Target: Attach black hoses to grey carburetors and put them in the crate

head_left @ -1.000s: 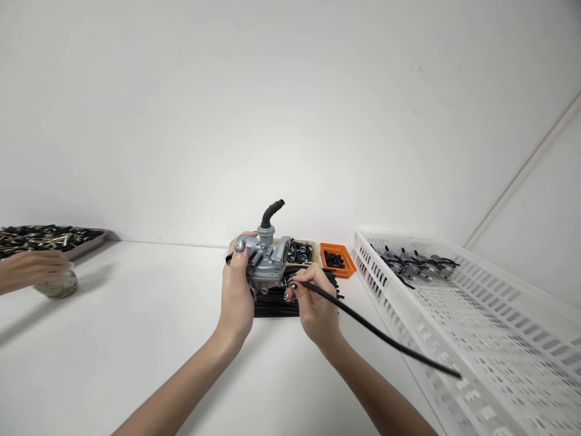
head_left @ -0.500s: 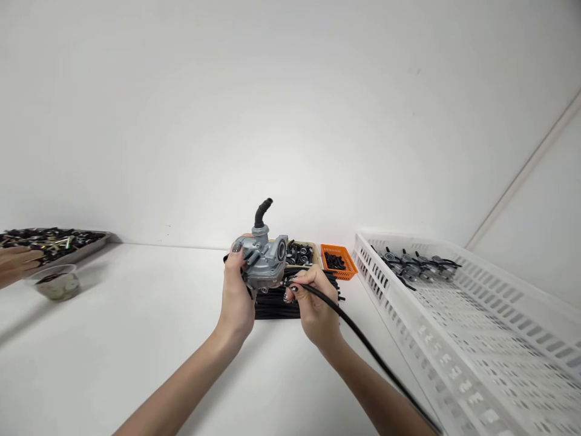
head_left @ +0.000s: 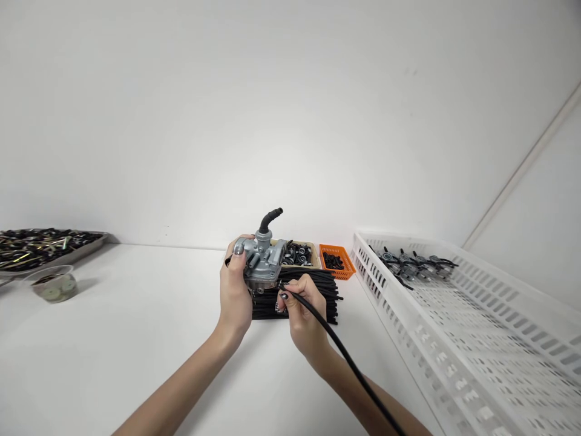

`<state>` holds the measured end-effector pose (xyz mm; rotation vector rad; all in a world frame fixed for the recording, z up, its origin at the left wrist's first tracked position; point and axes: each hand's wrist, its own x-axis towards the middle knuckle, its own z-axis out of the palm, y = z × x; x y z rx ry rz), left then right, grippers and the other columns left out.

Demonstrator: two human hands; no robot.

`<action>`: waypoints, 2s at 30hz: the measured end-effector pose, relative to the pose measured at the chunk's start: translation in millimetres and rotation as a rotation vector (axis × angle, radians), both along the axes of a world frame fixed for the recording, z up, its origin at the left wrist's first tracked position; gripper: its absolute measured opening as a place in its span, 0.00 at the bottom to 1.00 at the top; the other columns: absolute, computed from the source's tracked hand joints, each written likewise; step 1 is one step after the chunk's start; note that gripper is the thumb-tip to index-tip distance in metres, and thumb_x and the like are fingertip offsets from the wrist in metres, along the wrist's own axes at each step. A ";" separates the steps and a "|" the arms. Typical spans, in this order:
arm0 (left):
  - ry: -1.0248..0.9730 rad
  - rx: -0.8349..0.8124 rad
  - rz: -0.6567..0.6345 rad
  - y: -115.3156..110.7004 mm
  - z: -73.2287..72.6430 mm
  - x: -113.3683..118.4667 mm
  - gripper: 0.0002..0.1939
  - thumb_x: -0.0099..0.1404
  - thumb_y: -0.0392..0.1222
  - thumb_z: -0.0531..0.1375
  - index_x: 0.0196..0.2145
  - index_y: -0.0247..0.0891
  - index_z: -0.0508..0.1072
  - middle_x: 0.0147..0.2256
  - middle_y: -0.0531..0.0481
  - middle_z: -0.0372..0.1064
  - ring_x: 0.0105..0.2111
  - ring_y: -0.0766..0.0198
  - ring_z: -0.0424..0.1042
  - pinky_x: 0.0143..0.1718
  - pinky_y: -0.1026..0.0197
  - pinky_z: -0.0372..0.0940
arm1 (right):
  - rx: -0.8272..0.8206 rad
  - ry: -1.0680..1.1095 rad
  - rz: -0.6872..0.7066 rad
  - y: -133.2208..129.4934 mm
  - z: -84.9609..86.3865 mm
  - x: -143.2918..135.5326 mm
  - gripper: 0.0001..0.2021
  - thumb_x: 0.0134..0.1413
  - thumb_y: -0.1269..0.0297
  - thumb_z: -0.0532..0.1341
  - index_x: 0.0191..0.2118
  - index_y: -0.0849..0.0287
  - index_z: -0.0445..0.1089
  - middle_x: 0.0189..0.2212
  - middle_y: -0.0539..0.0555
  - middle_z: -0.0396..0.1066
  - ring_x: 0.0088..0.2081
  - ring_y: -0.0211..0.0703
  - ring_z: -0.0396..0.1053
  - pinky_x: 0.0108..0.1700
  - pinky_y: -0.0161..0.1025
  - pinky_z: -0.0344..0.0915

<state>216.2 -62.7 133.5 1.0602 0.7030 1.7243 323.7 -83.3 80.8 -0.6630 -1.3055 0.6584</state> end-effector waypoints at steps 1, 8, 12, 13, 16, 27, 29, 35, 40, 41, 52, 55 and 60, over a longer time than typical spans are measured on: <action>0.001 0.011 0.000 0.3 0.0 0.0 0.14 0.62 0.53 0.53 0.39 0.43 0.70 0.30 0.55 0.66 0.24 0.67 0.63 0.23 0.67 0.58 | -0.011 0.001 0.021 1.2 0.6 1.1 0.10 0.57 0.59 0.57 0.28 0.55 0.58 0.19 0.45 0.60 0.21 0.35 0.60 0.24 0.34 0.58; 0.139 0.140 -0.033 -4.0 2.8 -3.6 0.13 0.61 0.50 0.54 0.41 0.43 0.68 0.36 0.52 0.70 0.32 0.62 0.69 0.31 0.65 0.61 | -0.060 0.057 0.169 9.1 4.1 6.2 0.13 0.56 0.59 0.59 0.27 0.56 0.55 0.17 0.44 0.60 0.19 0.33 0.57 0.23 0.32 0.54; 0.214 0.158 0.034 -3.5 2.1 -5.3 0.17 0.61 0.53 0.53 0.43 0.41 0.68 0.37 0.49 0.70 0.32 0.61 0.69 0.30 0.64 0.62 | -0.024 0.066 0.057 1.7 -3.0 -3.9 0.12 0.56 0.59 0.58 0.28 0.56 0.56 0.19 0.44 0.59 0.21 0.34 0.59 0.23 0.33 0.56; 0.230 0.154 0.045 -2.2 1.6 -5.3 0.17 0.61 0.53 0.53 0.43 0.41 0.68 0.37 0.49 0.70 0.32 0.61 0.69 0.30 0.63 0.62 | -0.034 0.066 0.052 0.5 -3.9 -4.9 0.12 0.56 0.59 0.58 0.28 0.56 0.56 0.19 0.44 0.59 0.21 0.34 0.59 0.23 0.33 0.56; 0.231 0.139 0.050 3.0 1.1 -4.4 0.17 0.61 0.52 0.53 0.43 0.41 0.67 0.38 0.49 0.70 0.34 0.61 0.69 0.32 0.63 0.63 | -0.072 0.054 0.088 2.0 -1.5 0.3 0.12 0.56 0.59 0.59 0.27 0.56 0.57 0.18 0.44 0.61 0.20 0.34 0.59 0.24 0.33 0.57; 0.086 0.059 -0.237 -0.2 11.7 -7.2 0.17 0.60 0.52 0.54 0.43 0.41 0.69 0.36 0.51 0.71 0.31 0.61 0.71 0.23 0.65 0.65 | -0.237 0.271 0.156 15.1 17.6 22.7 0.21 0.35 0.68 0.71 0.37 0.56 0.64 0.26 0.46 0.67 0.26 0.33 0.65 0.29 0.32 0.66; 0.061 0.008 -0.246 -1.7 11.1 -6.9 0.16 0.59 0.52 0.56 0.41 0.41 0.69 0.32 0.52 0.71 0.27 0.63 0.71 0.18 0.68 0.62 | -0.220 0.303 0.129 16.4 16.8 19.9 0.26 0.32 0.72 0.70 0.41 0.55 0.63 0.29 0.45 0.67 0.26 0.32 0.64 0.26 0.31 0.66; -0.003 -0.144 -0.204 -2.8 10.1 -4.3 0.13 0.57 0.53 0.58 0.32 0.40 0.68 0.24 0.57 0.67 0.19 0.69 0.66 0.15 0.69 0.60 | -0.120 0.308 0.026 14.6 14.3 14.9 0.25 0.34 0.74 0.68 0.44 0.56 0.67 0.37 0.52 0.70 0.34 0.38 0.67 0.26 0.32 0.67; -0.016 -0.162 -0.204 -1.8 10.8 -4.6 0.13 0.57 0.53 0.58 0.31 0.40 0.67 0.24 0.57 0.67 0.19 0.69 0.67 0.15 0.69 0.61 | -0.074 0.263 -0.073 10.7 8.4 13.3 0.21 0.39 0.70 0.68 0.44 0.56 0.72 0.39 0.55 0.72 0.42 0.46 0.69 0.35 0.40 0.70; -0.015 -0.164 -0.210 -1.9 11.2 -4.8 0.13 0.57 0.53 0.58 0.31 0.40 0.67 0.24 0.57 0.68 0.19 0.68 0.67 0.15 0.69 0.61 | -0.065 0.247 -0.095 9.9 7.5 13.1 0.20 0.40 0.69 0.68 0.44 0.55 0.72 0.41 0.55 0.72 0.43 0.47 0.69 0.37 0.42 0.70; -0.074 -0.129 -0.198 -6.2 13.4 -3.2 0.14 0.54 0.52 0.62 0.29 0.39 0.69 0.23 0.58 0.66 0.19 0.72 0.65 0.15 0.73 0.58 | 0.073 0.241 -0.202 6.8 2.2 11.3 0.21 0.40 0.67 0.70 0.45 0.52 0.73 0.45 0.55 0.71 0.43 0.48 0.69 0.41 0.48 0.71; -0.067 -0.161 -0.224 -5.7 11.9 -2.8 0.14 0.55 0.53 0.61 0.30 0.39 0.69 0.23 0.58 0.66 0.19 0.72 0.65 0.15 0.72 0.58 | 0.065 0.208 -0.176 8.0 2.3 14.6 0.20 0.42 0.67 0.69 0.46 0.51 0.74 0.46 0.55 0.72 0.45 0.49 0.69 0.43 0.48 0.71; -0.016 -0.178 -0.280 -7.5 13.3 -3.8 0.15 0.58 0.54 0.58 0.34 0.40 0.70 0.24 0.56 0.69 0.21 0.67 0.68 0.17 0.69 0.61 | 0.017 0.187 -0.056 8.2 5.9 16.9 0.23 0.40 0.66 0.70 0.46 0.49 0.74 0.47 0.53 0.72 0.48 0.52 0.67 0.34 0.43 0.73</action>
